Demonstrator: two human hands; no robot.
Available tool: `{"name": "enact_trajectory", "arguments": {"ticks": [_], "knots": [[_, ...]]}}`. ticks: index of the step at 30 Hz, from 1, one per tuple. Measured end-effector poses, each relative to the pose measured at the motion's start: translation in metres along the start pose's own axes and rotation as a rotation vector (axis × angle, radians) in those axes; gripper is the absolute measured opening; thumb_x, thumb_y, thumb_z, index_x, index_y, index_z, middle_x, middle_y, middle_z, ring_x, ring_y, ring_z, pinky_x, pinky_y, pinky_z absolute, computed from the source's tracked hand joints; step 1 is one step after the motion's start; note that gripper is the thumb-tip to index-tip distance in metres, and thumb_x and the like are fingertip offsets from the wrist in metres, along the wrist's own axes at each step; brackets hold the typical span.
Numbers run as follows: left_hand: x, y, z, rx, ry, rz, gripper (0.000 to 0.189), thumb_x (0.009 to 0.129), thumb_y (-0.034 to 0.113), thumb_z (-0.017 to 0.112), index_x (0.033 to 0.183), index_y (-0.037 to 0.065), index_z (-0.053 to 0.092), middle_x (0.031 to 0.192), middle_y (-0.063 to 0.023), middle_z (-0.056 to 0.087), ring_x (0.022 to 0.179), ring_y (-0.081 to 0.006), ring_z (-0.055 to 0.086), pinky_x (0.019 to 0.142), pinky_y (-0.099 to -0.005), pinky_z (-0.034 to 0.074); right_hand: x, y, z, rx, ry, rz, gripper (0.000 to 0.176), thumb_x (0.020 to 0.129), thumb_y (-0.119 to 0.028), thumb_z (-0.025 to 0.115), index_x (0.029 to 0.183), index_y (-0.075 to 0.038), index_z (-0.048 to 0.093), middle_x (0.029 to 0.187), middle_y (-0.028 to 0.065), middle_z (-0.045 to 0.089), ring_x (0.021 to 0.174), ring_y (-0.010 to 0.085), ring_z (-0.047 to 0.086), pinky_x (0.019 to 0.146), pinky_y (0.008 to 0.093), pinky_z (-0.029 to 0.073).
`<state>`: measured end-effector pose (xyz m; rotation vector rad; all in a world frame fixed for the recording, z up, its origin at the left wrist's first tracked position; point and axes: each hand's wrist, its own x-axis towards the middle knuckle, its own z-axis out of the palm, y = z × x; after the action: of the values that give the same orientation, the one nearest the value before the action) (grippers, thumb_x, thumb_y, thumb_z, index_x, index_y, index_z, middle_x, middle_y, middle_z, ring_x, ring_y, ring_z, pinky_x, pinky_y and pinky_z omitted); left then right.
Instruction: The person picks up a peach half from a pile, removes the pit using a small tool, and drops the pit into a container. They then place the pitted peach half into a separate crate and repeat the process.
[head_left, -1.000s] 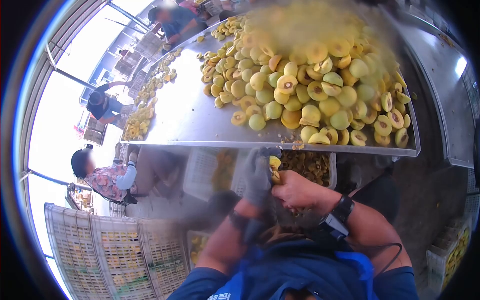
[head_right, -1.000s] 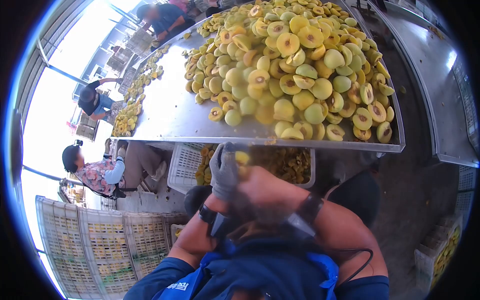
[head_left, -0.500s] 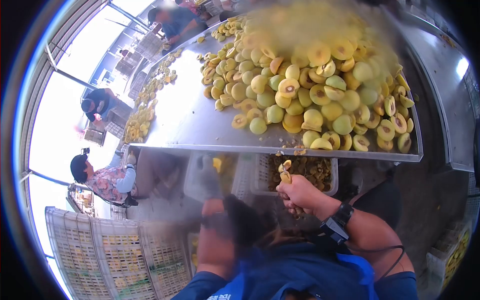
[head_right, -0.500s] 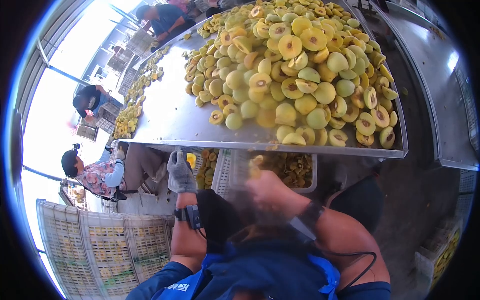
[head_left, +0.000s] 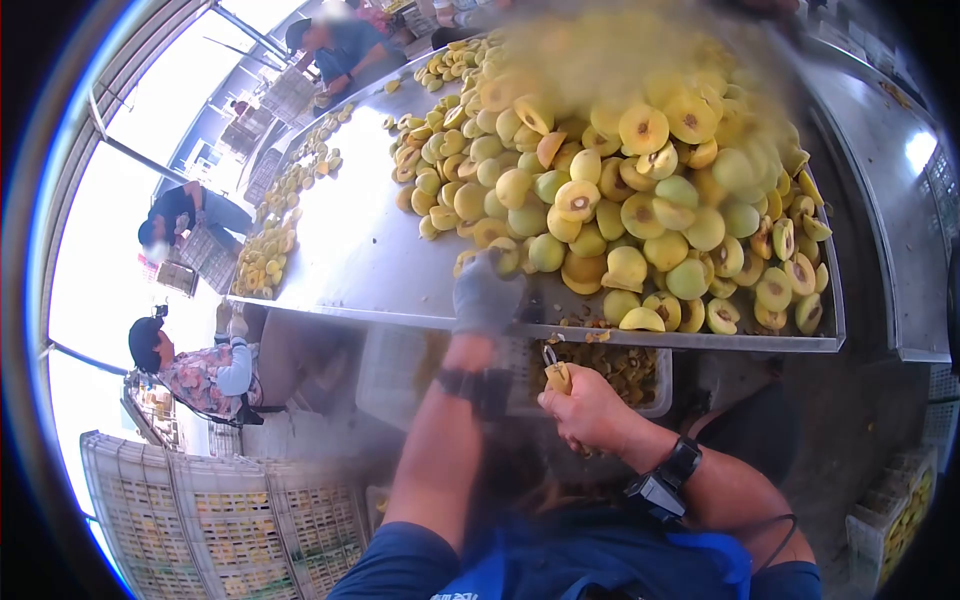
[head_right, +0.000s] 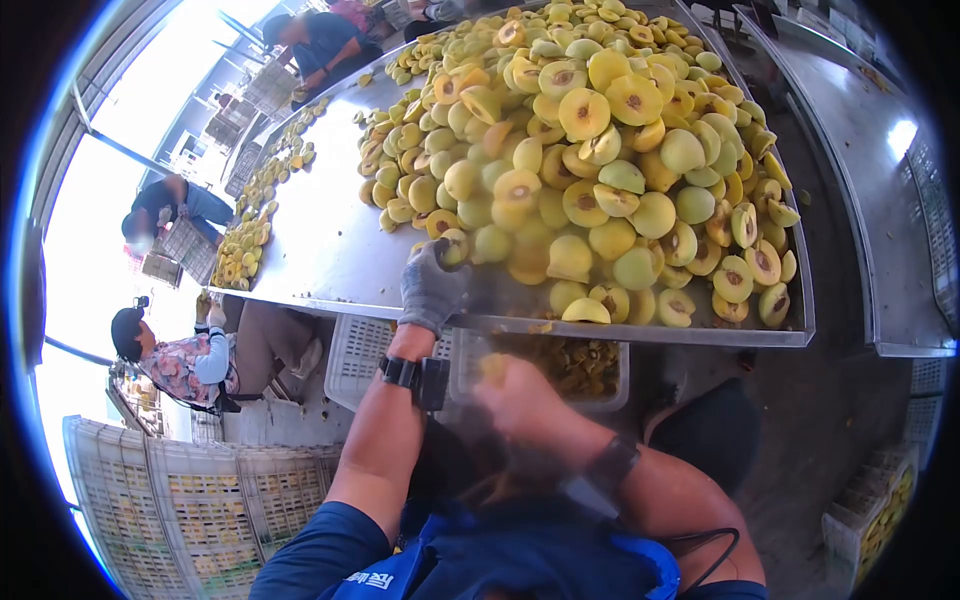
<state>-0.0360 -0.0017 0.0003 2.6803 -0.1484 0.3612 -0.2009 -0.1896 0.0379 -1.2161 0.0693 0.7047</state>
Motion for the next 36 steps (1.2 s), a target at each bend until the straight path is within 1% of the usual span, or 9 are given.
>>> {"name": "enact_trajectory", "arguments": {"ticks": [2,6,9,16,19,29,33,34,36], "knots": [[-0.007,0.01,-0.028,-0.748,-0.191,-0.273,0.057,0.088,0.025,0.073,0.136,-0.003,0.057,0.117,-0.0181,0.069,0.096,-0.0272,0.073,0.08,-0.0359,0.06,-0.004,-0.013,-0.002,0.03,0.014,-0.025,0.013,0.099,-0.01,0.059,0.094,-0.005,0.048,0.062,0.001,0.05,0.043,0.0116,0.048,0.039,0.0291,0.043],[-0.049,0.023,-0.069,-1.537,-0.352,-0.204,0.058,0.095,0.023,0.068,0.142,-0.005,0.052,0.129,-0.0179,0.065,0.11,-0.026,0.069,0.094,-0.0357,0.058,-0.006,-0.027,-0.008,0.035,0.025,-0.077,0.01,0.099,-0.009,0.057,0.097,-0.004,0.049,0.059,0.0025,0.051,0.042,0.013,0.048,0.039,0.0296,0.043],[-0.076,0.05,-0.077,-1.545,-0.287,-0.227,0.057,0.089,0.012,0.057,0.141,-0.011,0.051,0.13,-0.0197,0.063,0.116,-0.0262,0.065,0.101,-0.0364,0.052,-0.007,-0.023,-0.011,-0.096,0.067,-0.261,0.008,0.099,-0.009,0.056,0.099,-0.002,0.051,0.059,0.0033,0.052,0.043,0.0132,0.05,0.039,0.0306,0.043],[-0.1,0.066,-0.076,-1.396,-0.423,-0.175,0.062,0.087,0.008,0.073,0.142,-0.01,0.052,0.138,-0.0158,0.061,0.124,-0.0225,0.059,0.109,-0.0344,0.046,0.002,0.0,-0.011,-0.327,0.236,-0.602,0.012,0.095,-0.005,0.056,0.105,0.001,0.057,0.07,0.006,0.06,0.053,0.0154,0.057,0.05,0.0329,0.047],[-0.109,0.065,-0.073,-1.326,-0.382,-0.112,0.06,0.087,0.0,0.073,0.142,-0.01,0.052,0.139,-0.015,0.061,0.124,-0.0216,0.059,0.108,-0.0339,0.045,-0.021,-0.022,-0.013,-0.16,0.039,-0.256,0.014,0.095,-0.006,0.056,0.105,0.004,0.057,0.078,0.0084,0.064,0.069,0.0215,0.064,0.065,0.0394,0.053],[-0.134,0.079,-0.083,-1.255,-0.304,-0.216,0.056,0.09,0.0,0.071,0.143,-0.008,0.053,0.135,-0.0131,0.063,0.123,-0.0184,0.059,0.107,-0.0324,0.046,-0.015,-0.004,-0.013,-0.592,0.208,-0.3,0.023,0.094,-0.013,0.059,0.108,0.004,0.057,0.086,0.0204,0.068,0.084,0.0348,0.068,0.078,0.0448,0.052],[-0.134,0.076,-0.076,-1.629,-0.259,-0.394,0.038,0.099,0.011,0.061,0.133,-0.007,0.06,0.122,-0.0105,0.068,0.109,-0.0165,0.065,0.097,-0.0278,0.051,-0.012,-0.01,-0.01,-0.593,0.119,-0.247,0.022,0.092,-0.013,0.059,0.106,0.004,0.058,0.088,0.0203,0.067,0.085,0.032,0.067,0.077,0.0414,0.051],[-0.137,0.079,-0.074,-1.111,-0.093,-0.159,0.033,0.1,0.012,0.06,0.128,-0.005,0.063,0.115,-0.0086,0.069,0.102,-0.0146,0.065,0.091,-0.0269,0.052,-0.008,0.003,-0.01,-0.705,0.164,-0.301,0.021,0.092,-0.012,0.059,0.105,0.004,0.058,0.085,0.0162,0.067,0.081,0.0267,0.066,0.075,0.0392,0.051],[-0.134,0.059,-0.022,-1.54,-0.011,-0.489,0.019,0.099,0.014,0.063,0.109,-0.001,0.068,0.099,-0.0082,0.07,0.084,-0.017,0.069,0.072,-0.0305,0.056,-0.007,0.009,-0.002,-0.626,0.123,-0.318,0.016,0.093,-0.012,0.057,0.102,0.002,0.057,0.086,0.0092,0.068,0.081,0.0229,0.066,0.076,0.0384,0.053]]}}
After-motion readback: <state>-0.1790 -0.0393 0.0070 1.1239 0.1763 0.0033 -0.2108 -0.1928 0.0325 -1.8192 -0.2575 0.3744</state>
